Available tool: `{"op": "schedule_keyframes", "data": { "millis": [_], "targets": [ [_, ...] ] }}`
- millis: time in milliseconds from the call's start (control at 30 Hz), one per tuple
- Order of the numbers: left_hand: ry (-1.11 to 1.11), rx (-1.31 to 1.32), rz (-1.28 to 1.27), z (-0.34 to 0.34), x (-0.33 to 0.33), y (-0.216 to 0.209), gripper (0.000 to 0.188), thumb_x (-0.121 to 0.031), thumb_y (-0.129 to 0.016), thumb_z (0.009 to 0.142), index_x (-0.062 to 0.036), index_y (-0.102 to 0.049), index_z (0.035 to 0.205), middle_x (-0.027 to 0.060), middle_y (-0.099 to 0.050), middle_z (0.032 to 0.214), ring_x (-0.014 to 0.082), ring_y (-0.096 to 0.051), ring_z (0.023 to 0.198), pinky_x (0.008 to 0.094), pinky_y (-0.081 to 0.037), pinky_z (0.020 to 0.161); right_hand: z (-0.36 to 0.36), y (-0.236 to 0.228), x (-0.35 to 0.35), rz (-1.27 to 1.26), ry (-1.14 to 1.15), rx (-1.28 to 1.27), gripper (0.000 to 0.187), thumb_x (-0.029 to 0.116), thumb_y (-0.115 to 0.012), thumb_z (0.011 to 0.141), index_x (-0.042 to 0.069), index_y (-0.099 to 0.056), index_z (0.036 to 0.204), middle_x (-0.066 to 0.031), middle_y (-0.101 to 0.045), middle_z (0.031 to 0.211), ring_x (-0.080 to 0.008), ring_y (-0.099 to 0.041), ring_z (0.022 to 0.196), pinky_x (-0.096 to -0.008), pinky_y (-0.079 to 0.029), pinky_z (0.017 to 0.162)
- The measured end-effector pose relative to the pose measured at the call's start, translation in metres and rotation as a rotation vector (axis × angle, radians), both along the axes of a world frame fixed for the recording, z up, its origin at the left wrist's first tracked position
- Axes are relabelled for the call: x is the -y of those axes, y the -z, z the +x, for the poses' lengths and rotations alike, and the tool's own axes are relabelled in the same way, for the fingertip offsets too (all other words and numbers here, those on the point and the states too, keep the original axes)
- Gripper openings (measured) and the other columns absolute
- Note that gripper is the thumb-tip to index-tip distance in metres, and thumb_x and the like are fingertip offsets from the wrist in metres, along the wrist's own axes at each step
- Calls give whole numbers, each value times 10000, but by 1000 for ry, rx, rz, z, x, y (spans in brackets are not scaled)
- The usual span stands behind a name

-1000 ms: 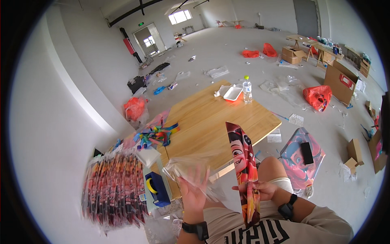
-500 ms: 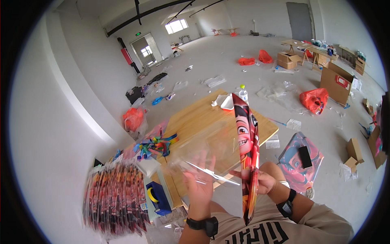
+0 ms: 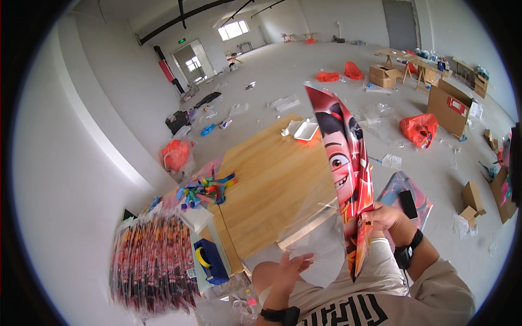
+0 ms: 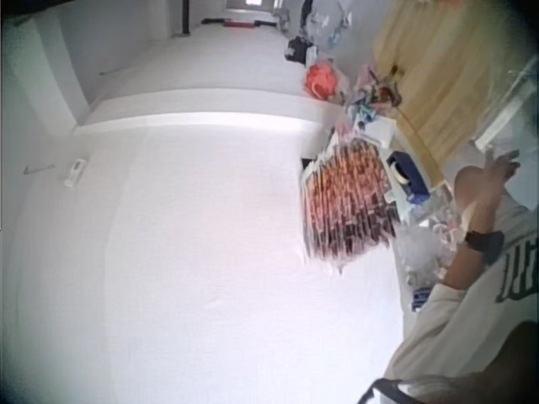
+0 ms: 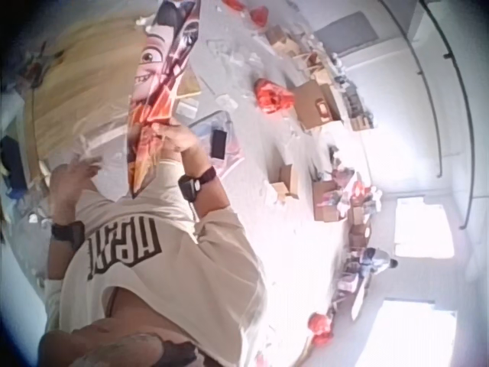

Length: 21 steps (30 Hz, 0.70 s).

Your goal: The person is assembling or packaging kite components featuring cartoon characters.

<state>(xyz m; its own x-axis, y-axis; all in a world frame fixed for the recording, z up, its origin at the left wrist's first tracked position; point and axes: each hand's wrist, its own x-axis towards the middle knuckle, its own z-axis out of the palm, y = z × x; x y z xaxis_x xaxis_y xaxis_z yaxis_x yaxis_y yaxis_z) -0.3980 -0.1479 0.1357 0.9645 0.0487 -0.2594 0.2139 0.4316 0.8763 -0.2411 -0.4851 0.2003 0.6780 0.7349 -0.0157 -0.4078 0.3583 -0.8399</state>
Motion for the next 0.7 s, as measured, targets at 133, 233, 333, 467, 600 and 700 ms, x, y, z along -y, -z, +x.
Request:
{"op": "schedule_keyframes", "data": {
  "millis": [133,233,333,467,600,700],
  "targets": [
    [-201,81,505,2,3,41,733,-151,-712,945,-22,-312,1546,176,-455,1501,291,-589,1247,402,-495,1009,8,-53,-5,-276,-233,277,376,108,-622,1023,-3,-570,1379,-71,-672,1258,-182,-619,1160,-351,-477,1034],
    [-149,406,898,18,5,-3,713,-136,-721,932,-23,-348,1530,181,-471,1490,287,-557,1294,405,-483,1039,17,-66,4,-356,-400,429,346,125,-627,1028,-30,-598,1336,-45,-666,1269,-149,-577,1167,-337,-451,1049],
    [85,515,820,29,11,-61,667,-131,-724,929,-22,-396,1499,179,-494,1471,264,-526,1334,401,-466,1068,21,-78,6,-357,-525,530,322,123,-638,1023,-34,-620,1303,-35,-669,1247,-135,-573,1142,-328,-462,1029],
    [186,533,578,49,32,-86,517,-145,-731,940,-19,-516,1393,138,-563,1408,231,-548,1291,394,-477,1055,25,-80,3,-369,-630,537,295,140,-656,1018,-19,-646,1267,-26,-690,1170,-117,-600,1063,-304,-506,948],
    [299,769,563,70,36,-125,325,-139,-734,952,-18,-632,1236,88,-646,1269,173,-618,1117,345,-519,972,28,-82,4,-402,-640,587,265,143,-661,1016,-13,-665,1232,-12,-703,1094,-115,-615,1012,-305,-518,920],
    [380,611,322,79,32,-143,234,-117,-738,949,-17,-678,1152,44,-682,1077,111,-616,955,279,-511,875,27,-91,12,-367,-512,676,277,147,-648,1025,-11,-656,1252,-23,-700,1120,-122,-614,1042,-314,-510,945]
  ]
}}
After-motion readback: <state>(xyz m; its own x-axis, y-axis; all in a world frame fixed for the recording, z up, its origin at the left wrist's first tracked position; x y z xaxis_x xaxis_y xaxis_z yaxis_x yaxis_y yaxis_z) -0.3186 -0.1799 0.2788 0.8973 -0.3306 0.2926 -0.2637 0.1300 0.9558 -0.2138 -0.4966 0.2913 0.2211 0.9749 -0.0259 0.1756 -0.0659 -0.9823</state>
